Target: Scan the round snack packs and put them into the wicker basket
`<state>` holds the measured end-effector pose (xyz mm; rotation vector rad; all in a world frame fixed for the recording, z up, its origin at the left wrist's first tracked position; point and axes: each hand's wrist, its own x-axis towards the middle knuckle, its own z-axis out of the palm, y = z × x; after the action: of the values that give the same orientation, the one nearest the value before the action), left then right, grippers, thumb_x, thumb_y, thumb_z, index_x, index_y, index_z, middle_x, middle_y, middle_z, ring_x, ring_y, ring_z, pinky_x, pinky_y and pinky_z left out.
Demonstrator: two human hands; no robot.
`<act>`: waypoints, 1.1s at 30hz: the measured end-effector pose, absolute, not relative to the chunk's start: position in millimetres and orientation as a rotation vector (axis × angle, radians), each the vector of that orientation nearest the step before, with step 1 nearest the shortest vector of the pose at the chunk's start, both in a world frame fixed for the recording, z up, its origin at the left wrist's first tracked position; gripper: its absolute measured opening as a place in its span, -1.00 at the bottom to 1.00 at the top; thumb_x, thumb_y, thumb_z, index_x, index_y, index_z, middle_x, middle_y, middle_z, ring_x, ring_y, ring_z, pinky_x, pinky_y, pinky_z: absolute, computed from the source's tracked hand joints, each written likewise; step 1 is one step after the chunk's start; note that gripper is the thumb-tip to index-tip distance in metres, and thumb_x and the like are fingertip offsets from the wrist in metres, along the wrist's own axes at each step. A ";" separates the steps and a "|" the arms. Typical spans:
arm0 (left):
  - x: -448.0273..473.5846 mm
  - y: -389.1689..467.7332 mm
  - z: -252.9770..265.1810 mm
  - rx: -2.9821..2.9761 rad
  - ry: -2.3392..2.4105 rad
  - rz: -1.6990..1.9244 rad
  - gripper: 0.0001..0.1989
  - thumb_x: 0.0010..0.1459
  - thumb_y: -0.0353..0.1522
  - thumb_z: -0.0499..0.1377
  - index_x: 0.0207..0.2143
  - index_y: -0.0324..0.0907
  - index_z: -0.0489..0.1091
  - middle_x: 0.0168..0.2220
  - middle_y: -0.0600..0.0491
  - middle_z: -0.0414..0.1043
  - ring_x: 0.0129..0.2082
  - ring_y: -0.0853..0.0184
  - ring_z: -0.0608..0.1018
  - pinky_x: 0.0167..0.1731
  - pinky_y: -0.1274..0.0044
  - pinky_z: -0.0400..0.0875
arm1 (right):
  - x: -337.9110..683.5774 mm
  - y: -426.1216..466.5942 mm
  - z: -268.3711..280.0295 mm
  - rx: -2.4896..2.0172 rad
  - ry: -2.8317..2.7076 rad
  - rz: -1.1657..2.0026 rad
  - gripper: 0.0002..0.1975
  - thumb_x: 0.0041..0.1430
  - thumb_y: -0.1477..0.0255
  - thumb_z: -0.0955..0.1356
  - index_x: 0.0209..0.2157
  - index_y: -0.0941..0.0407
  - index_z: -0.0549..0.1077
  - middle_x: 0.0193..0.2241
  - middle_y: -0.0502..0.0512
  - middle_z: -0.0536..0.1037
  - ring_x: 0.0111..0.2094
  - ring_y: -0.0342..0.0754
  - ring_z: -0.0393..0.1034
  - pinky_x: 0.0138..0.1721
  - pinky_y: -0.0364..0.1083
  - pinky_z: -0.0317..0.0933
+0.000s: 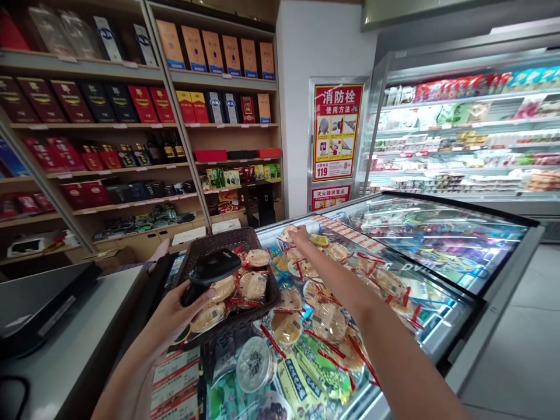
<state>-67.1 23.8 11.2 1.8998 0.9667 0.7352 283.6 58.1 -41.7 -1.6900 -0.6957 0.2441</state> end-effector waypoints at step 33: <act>-75.1 35.8 9.6 1.942 1.103 0.856 -0.40 -0.17 0.11 0.28 -0.28 -0.20 0.50 -0.67 0.17 0.32 -0.64 0.38 0.31 -0.60 0.57 0.15 | 218.9 68.0 -43.1 -1.784 -1.092 0.205 -0.70 0.20 0.26 0.34 -0.07 0.09 0.42 -0.12 0.16 0.56 -0.10 0.00 0.47 -0.04 -0.03 0.32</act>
<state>-75.1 35.8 9.6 1.9419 1.1032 0.8564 218.9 68.0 -43.1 -1.7837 -1.0918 0.2054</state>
